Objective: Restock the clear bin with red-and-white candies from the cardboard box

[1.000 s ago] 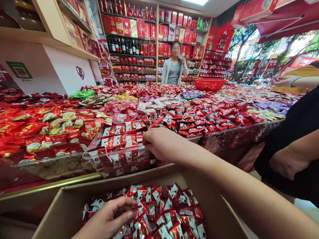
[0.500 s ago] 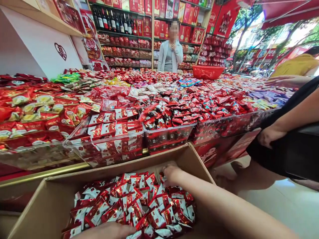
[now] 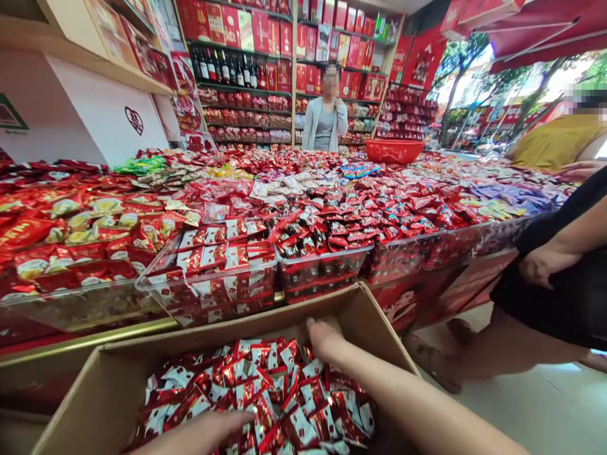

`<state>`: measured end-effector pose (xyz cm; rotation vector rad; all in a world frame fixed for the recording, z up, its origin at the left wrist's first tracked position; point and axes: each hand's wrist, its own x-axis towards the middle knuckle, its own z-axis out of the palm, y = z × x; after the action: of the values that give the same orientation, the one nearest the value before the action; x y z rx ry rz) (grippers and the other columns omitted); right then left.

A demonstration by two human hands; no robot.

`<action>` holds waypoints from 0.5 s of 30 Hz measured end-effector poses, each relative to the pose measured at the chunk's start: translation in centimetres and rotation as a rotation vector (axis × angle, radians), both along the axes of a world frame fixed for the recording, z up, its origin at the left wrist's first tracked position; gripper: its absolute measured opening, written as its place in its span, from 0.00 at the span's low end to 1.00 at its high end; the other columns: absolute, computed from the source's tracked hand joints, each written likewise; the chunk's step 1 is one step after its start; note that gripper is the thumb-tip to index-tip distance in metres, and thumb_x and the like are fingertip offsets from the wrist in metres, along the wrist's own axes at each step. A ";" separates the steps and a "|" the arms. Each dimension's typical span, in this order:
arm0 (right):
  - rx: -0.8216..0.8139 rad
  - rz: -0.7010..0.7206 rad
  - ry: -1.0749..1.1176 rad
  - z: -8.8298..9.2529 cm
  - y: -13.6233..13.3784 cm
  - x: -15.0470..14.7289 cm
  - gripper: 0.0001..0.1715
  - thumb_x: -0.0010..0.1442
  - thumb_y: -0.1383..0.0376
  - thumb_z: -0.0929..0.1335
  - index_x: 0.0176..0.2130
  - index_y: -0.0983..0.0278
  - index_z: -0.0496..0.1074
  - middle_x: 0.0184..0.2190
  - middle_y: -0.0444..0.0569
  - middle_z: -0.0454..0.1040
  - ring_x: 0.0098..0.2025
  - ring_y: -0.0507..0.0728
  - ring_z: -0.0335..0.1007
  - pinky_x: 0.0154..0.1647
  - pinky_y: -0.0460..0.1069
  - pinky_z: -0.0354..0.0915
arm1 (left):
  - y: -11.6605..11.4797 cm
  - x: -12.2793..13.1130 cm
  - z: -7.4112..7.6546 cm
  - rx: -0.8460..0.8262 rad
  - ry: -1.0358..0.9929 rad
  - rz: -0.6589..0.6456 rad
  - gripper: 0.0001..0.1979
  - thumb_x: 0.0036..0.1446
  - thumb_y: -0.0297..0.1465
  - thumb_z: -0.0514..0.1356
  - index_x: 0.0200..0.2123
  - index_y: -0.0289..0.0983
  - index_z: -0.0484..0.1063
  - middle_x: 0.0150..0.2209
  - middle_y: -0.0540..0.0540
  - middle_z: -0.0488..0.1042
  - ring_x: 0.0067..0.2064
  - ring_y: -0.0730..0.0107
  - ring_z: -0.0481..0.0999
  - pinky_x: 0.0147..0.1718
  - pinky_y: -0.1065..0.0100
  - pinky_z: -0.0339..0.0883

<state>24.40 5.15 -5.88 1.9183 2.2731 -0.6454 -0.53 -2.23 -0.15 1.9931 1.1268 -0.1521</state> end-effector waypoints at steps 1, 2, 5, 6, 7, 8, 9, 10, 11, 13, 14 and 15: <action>0.007 0.015 0.029 0.0 -0.1 0.0 0.25 0.46 0.75 0.60 0.46 0.69 0.59 0.41 0.58 0.67 0.44 0.59 0.63 0.37 0.47 0.57 | -0.1 -0.2 0.0 0.002 0.018 0.017 0.25 0.44 0.41 0.56 0.49 0.50 0.60 0.46 0.47 0.69 0.45 0.56 0.68 0.42 0.62 0.60; 0.004 0.038 0.061 -0.1 -0.2 0.0 0.24 0.47 0.73 0.60 0.47 0.67 0.59 0.42 0.56 0.67 0.44 0.58 0.63 0.37 0.47 0.57 | -0.1 -0.5 0.0 0.002 0.037 0.036 0.26 0.44 0.41 0.55 0.50 0.50 0.59 0.47 0.46 0.68 0.47 0.55 0.66 0.43 0.60 0.59; -0.058 0.138 0.144 -0.4 -0.5 -0.2 0.18 0.49 0.62 0.63 0.42 0.64 0.64 0.37 0.48 0.71 0.37 0.55 0.66 0.32 0.44 0.59 | -0.2 -0.9 -0.3 -0.014 0.070 0.046 0.25 0.44 0.41 0.55 0.49 0.50 0.59 0.48 0.46 0.67 0.48 0.55 0.65 0.44 0.59 0.58; -0.079 0.163 0.155 -0.6 -0.5 -0.3 0.16 0.49 0.59 0.63 0.39 0.63 0.67 0.33 0.47 0.72 0.33 0.54 0.67 0.30 0.44 0.59 | -0.3 -1.0 -0.4 -0.022 0.072 0.038 0.25 0.44 0.41 0.55 0.49 0.51 0.59 0.47 0.46 0.67 0.47 0.55 0.66 0.44 0.59 0.58; -0.086 0.178 0.158 -0.7 -0.3 -0.5 0.16 0.50 0.58 0.62 0.36 0.63 0.69 0.31 0.47 0.73 0.32 0.54 0.67 0.29 0.44 0.59 | -0.3 -1.0 -0.4 -0.028 0.073 0.031 0.25 0.44 0.42 0.55 0.49 0.51 0.59 0.47 0.46 0.68 0.47 0.54 0.66 0.43 0.58 0.58; -0.074 0.183 0.154 -0.7 -0.2 -0.6 0.15 0.51 0.58 0.61 0.35 0.64 0.70 0.31 0.48 0.73 0.32 0.54 0.67 0.30 0.45 0.59 | -0.3 -1.0 -0.4 -0.033 0.071 0.028 0.25 0.44 0.42 0.55 0.49 0.51 0.59 0.47 0.46 0.68 0.47 0.54 0.66 0.43 0.58 0.58; -0.049 0.179 0.146 -0.8 0.1 -0.8 0.15 0.52 0.60 0.60 0.35 0.64 0.70 0.32 0.49 0.73 0.35 0.55 0.67 0.33 0.46 0.59 | -0.3 -0.9 -0.4 -0.036 0.071 0.028 0.26 0.44 0.42 0.55 0.49 0.51 0.59 0.47 0.46 0.68 0.48 0.53 0.65 0.43 0.58 0.58; -0.020 0.173 0.138 -0.9 0.4 -1.1 0.15 0.53 0.62 0.59 0.38 0.64 0.69 0.36 0.50 0.72 0.38 0.56 0.66 0.36 0.47 0.59 | -0.2 -0.9 -0.3 -0.036 0.075 0.034 0.26 0.44 0.43 0.55 0.49 0.51 0.59 0.48 0.46 0.67 0.48 0.53 0.65 0.44 0.58 0.58; 0.003 0.170 0.132 -1.0 0.6 -1.4 0.16 0.52 0.64 0.60 0.40 0.63 0.68 0.39 0.51 0.71 0.41 0.57 0.65 0.38 0.47 0.58 | -0.2 -0.9 -0.2 -0.037 0.078 0.039 0.26 0.43 0.43 0.55 0.49 0.50 0.59 0.49 0.46 0.66 0.49 0.53 0.64 0.44 0.57 0.57; 0.013 0.165 0.112 -1.3 1.0 -2.1 0.18 0.50 0.68 0.60 0.43 0.62 0.67 0.42 0.51 0.70 0.44 0.57 0.64 0.39 0.46 0.57 | -0.1 -0.8 0.1 -0.033 0.079 0.044 0.26 0.44 0.42 0.55 0.49 0.49 0.59 0.49 0.46 0.66 0.48 0.53 0.64 0.44 0.57 0.57; 0.003 0.161 0.096 -1.5 1.1 -2.5 0.18 0.50 0.69 0.61 0.42 0.62 0.67 0.41 0.51 0.70 0.43 0.56 0.64 0.38 0.46 0.58 | -0.1 -0.8 0.2 -0.034 0.079 0.043 0.26 0.44 0.41 0.55 0.49 0.49 0.60 0.49 0.45 0.66 0.48 0.53 0.64 0.44 0.57 0.58; -0.011 0.158 0.077 -1.6 1.1 -2.8 0.18 0.49 0.70 0.61 0.41 0.62 0.68 0.40 0.50 0.71 0.41 0.56 0.65 0.37 0.46 0.58 | -0.1 -0.9 0.3 -0.033 0.079 0.042 0.26 0.44 0.41 0.55 0.49 0.48 0.60 0.49 0.45 0.66 0.48 0.53 0.64 0.44 0.58 0.58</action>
<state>21.62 6.20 -7.48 1.7154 2.4307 -0.7217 -1.41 -2.30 0.16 1.9470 1.2079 -0.2276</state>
